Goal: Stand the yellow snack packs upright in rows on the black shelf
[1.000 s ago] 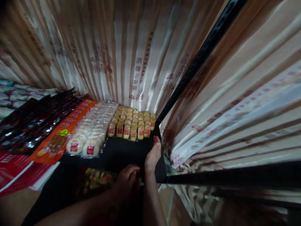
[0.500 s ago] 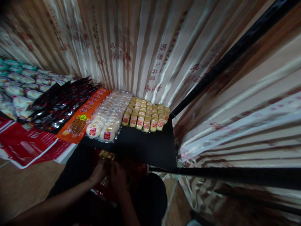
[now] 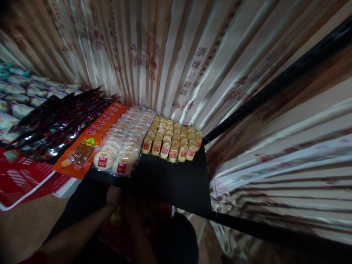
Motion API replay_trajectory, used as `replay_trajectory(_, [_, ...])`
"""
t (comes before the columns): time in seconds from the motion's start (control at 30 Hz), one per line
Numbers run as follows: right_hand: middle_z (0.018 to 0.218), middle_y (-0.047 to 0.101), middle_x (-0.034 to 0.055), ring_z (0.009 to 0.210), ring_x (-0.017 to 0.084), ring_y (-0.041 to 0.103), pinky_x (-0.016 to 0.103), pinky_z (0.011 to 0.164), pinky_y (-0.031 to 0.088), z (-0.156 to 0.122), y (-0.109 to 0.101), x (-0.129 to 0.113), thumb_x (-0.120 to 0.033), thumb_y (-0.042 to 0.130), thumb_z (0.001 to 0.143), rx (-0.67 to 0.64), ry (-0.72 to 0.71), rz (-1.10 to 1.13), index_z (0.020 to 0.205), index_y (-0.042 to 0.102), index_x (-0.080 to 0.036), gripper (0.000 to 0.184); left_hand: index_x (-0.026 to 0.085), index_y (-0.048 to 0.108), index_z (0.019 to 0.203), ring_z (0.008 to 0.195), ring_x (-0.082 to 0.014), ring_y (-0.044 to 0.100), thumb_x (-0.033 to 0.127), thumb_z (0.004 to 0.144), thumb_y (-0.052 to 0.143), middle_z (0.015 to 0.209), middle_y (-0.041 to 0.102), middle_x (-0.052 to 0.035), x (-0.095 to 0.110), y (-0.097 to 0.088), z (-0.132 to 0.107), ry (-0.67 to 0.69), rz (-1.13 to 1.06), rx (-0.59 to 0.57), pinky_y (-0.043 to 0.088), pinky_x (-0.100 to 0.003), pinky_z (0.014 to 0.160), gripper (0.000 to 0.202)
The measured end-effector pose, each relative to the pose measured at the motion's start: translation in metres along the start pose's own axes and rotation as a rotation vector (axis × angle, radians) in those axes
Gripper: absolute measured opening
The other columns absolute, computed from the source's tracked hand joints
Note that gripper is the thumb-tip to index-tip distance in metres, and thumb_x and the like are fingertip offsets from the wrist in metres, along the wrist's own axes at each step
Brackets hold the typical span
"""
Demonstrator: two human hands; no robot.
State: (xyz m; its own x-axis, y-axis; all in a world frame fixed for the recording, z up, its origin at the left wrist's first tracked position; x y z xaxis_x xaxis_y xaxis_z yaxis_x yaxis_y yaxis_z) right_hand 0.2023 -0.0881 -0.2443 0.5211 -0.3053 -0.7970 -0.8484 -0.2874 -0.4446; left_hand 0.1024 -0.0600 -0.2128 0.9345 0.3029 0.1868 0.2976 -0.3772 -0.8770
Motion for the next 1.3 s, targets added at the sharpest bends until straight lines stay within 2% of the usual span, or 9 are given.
replay_trajectory(0.1, [0.109, 0.065, 0.0127, 0.106, 0.024, 0.059, 0.039, 0.092, 0.043, -0.002, -0.003, 0.006, -0.017, 0.039, 0.079, 0.065, 0.032, -0.123, 0.109, 0.062, -0.017, 0.037, 0.009, 0.064, 0.102, 0.107, -0.0294, 0.051, 0.004, 0.079, 0.036, 0.103, 0.062, -0.0174, 0.003, 0.001, -0.009, 0.040, 0.024, 0.017, 0.037, -0.040, 0.091, 0.036])
replay_trajectory(0.27, [0.105, 0.065, 0.0172, 0.103, 0.028, 0.060, 0.045, 0.089, 0.044, -0.012, -0.025, -0.004, -0.006, 0.036, 0.075, 0.292, -0.081, -0.384, 0.103, 0.064, -0.014, 0.040, 0.011, 0.056, 0.116, 0.113, -0.0266, 0.049, 0.004, 0.077, 0.038, 0.117, 0.058, -0.0156, 0.015, -0.006, -0.030, 0.200, -0.027, 0.052, 0.033, -0.037, 0.097, 0.044])
replay_trajectory(0.43, [0.112, 0.061, 0.0155, 0.107, 0.027, 0.055, 0.041, 0.088, 0.044, -0.039, -0.055, -0.029, -0.002, 0.040, 0.073, 0.340, -0.176, -0.535, 0.105, 0.062, -0.017, 0.042, 0.017, 0.054, 0.120, 0.112, -0.0218, 0.052, 0.012, 0.074, 0.047, 0.118, 0.059, -0.0102, 0.023, -0.022, -0.049, 0.320, -0.261, -0.143, 0.038, -0.031, 0.094, 0.046])
replay_trajectory(0.67, [0.098, 0.062, 0.0092, 0.096, 0.023, 0.055, 0.036, 0.084, 0.046, -0.089, -0.089, -0.077, -0.009, 0.047, 0.077, 0.307, -0.386, -0.600, 0.091, 0.062, -0.019, 0.022, 0.024, 0.063, 0.109, 0.102, -0.0201, 0.058, 0.025, 0.071, 0.053, 0.112, 0.065, -0.0027, 0.021, -0.073, -0.074, 0.538, -0.416, -0.320, 0.042, -0.027, 0.088, 0.040])
replay_trajectory(0.77, [0.109, 0.060, 0.0095, 0.104, 0.023, 0.052, 0.038, 0.091, 0.043, -0.106, -0.099, -0.092, -0.009, 0.050, 0.076, 0.310, -0.452, -0.568, 0.106, 0.059, -0.019, 0.033, 0.024, 0.066, 0.103, 0.100, -0.0195, 0.058, 0.023, 0.068, 0.055, 0.107, 0.066, -0.0006, 0.028, -0.099, -0.087, 0.658, -0.424, -0.362, 0.042, -0.026, 0.089, 0.037])
replay_trajectory(0.93, [0.116, 0.061, 0.0062, 0.108, 0.020, 0.055, 0.035, 0.093, 0.044, -0.112, -0.108, -0.093, -0.010, 0.050, 0.075, 0.124, -0.493, -0.398, 0.126, 0.049, -0.023, 0.053, 0.024, 0.068, 0.095, 0.095, -0.0190, 0.058, 0.020, 0.065, 0.058, 0.100, 0.068, 0.0001, 0.044, -0.125, -0.101, 0.806, -0.376, -0.409, 0.041, -0.026, 0.088, 0.032])
replay_trajectory(1.03, [0.117, 0.062, 0.0065, 0.107, 0.019, 0.056, 0.035, 0.093, 0.044, -0.111, -0.124, -0.087, -0.016, 0.053, 0.076, 0.147, -0.483, -0.240, 0.122, 0.053, -0.022, 0.046, 0.022, 0.063, 0.101, 0.085, -0.0155, 0.058, 0.026, 0.069, 0.058, 0.094, 0.067, 0.0010, 0.050, -0.132, -0.100, 0.764, -0.507, -0.415, 0.044, -0.024, 0.079, 0.033])
replay_trajectory(1.17, [0.103, 0.068, 0.0053, 0.092, 0.018, 0.064, 0.033, 0.084, 0.049, -0.113, -0.146, -0.081, -0.030, 0.053, 0.079, 0.226, -0.436, 0.024, 0.117, 0.056, -0.022, 0.039, 0.016, 0.055, 0.110, 0.069, -0.0103, 0.054, 0.036, 0.069, 0.061, 0.085, 0.062, -0.0001, 0.060, -0.132, -0.098, 0.636, -0.867, -0.479, 0.041, -0.021, 0.064, 0.046])
replay_trajectory(1.3, [0.094, 0.070, 0.0036, 0.085, 0.018, 0.066, 0.032, 0.077, 0.052, -0.113, -0.161, -0.075, -0.034, 0.054, 0.079, 0.316, -0.359, 0.186, 0.111, 0.058, -0.022, 0.035, 0.015, 0.051, 0.113, 0.058, -0.0070, 0.046, 0.034, 0.064, 0.066, 0.069, 0.054, 0.0043, 0.078, -0.127, -0.098, 0.577, -1.027, -0.449, 0.036, -0.019, 0.056, 0.054])
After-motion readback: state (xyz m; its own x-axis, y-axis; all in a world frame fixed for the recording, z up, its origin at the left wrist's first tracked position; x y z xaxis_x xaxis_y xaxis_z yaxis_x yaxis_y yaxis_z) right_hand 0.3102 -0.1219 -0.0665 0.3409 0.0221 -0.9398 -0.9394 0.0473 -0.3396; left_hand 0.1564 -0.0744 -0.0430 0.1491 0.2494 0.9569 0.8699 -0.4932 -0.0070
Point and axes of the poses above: each hand's wrist, its own z-axis towards the middle knuckle, its own y-axis out of the palm, x = y × z, the point moved 5 cm from there along z, towards the middle knuckle
